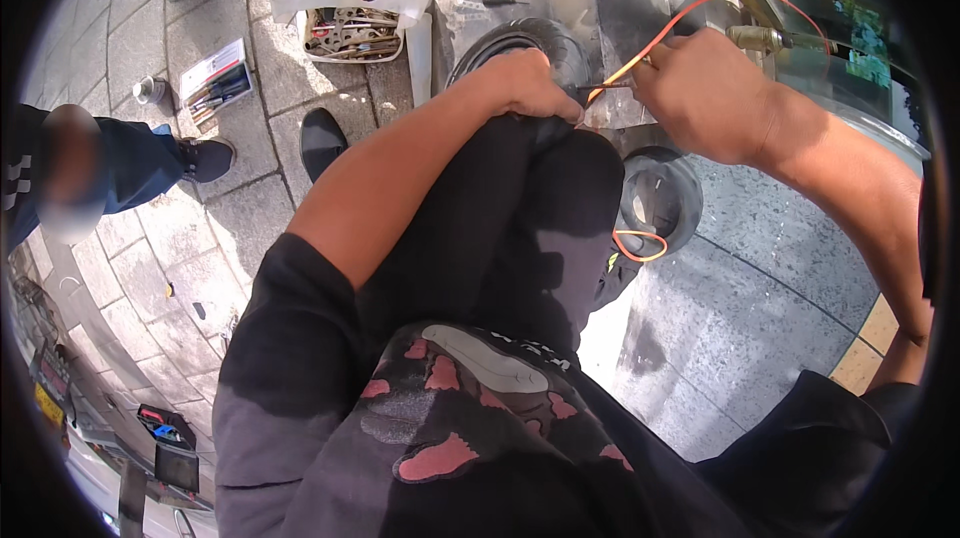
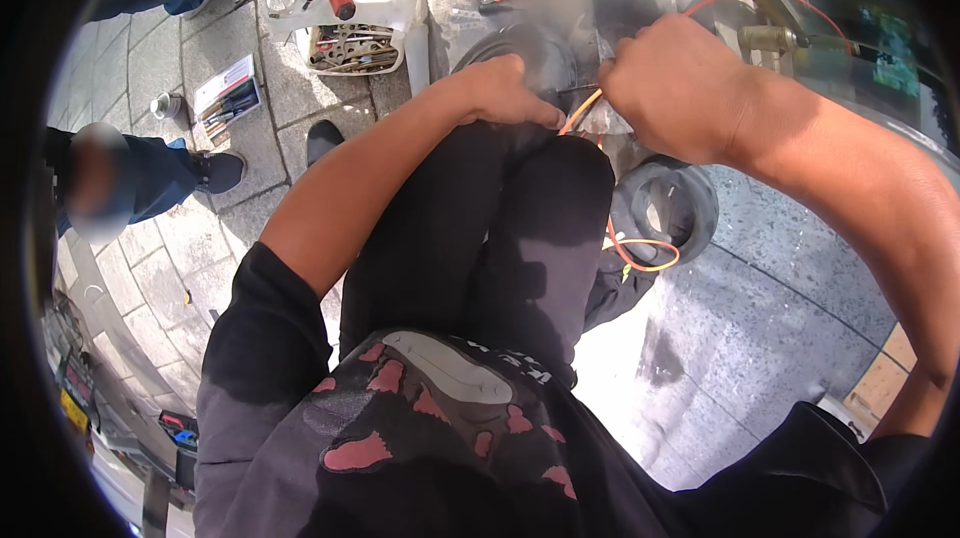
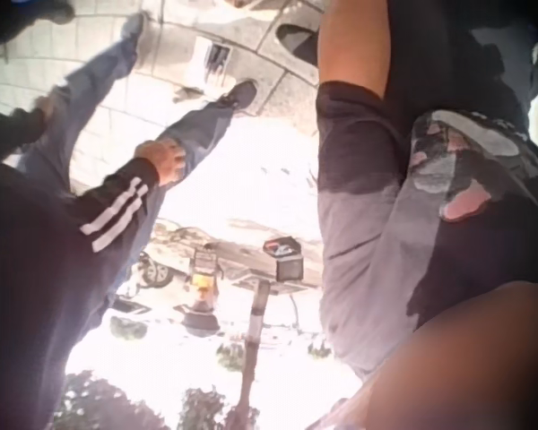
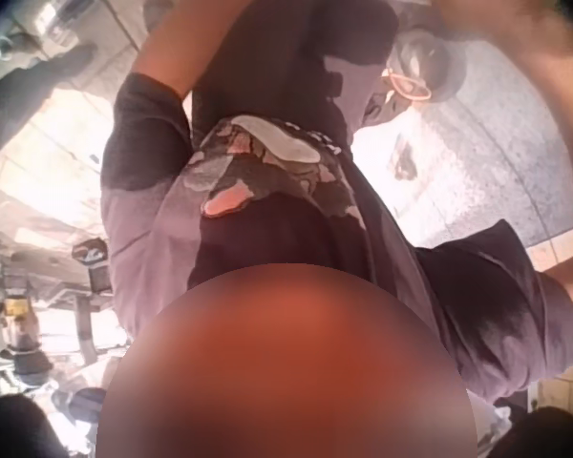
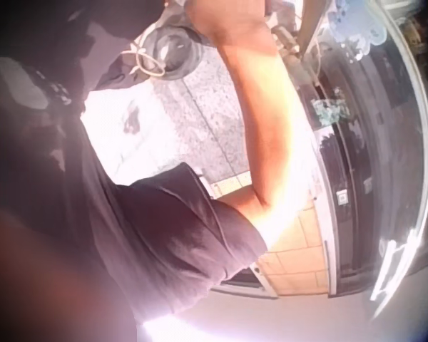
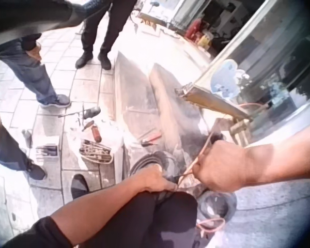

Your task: The person removes a small object from a motorcycle tire using a screwdriver, then inserts a plug into the puncture and secures it. The tire remains in hand throughout the process.

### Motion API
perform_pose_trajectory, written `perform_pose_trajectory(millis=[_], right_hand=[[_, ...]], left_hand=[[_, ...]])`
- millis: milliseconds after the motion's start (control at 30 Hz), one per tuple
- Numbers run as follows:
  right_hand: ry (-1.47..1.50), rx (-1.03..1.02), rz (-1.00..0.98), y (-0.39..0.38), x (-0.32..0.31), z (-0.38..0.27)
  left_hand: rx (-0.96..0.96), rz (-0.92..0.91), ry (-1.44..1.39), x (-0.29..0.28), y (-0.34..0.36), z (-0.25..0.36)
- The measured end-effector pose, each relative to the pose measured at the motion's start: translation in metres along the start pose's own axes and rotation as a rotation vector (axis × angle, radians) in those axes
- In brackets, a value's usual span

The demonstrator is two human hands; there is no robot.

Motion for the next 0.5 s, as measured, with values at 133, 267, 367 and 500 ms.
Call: perform_pose_trajectory(millis=[133,267,367,500], right_hand=[[0.673,0.522,-0.297,0.008,0.024,0.029],[1.241,0.94,-0.672,0.001,0.034,0.028],[1.145,0.833,-0.697,0.003,0.028,0.032],[0.636,0.53,-0.333,0.007,0.025,0.032]], left_hand=[[0.009,-0.065,0.058,0.002,-0.003,0.009],[-0.006,-0.019,0.089,0.01,0.005,0.0],[-0.018,-0.023,0.079,0.01,0.012,0.0],[-0.04,-0.025,-0.05,0.004,0.009,0.001]])
Point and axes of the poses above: each hand's wrist, its own y-axis towards the middle knuckle, its own x-axis out of the palm, z = x × y, the point moved 5 cm from there along y, towards the middle knuckle, and after that the axes turned 12 degrees about -y, right-handed, at the moved point
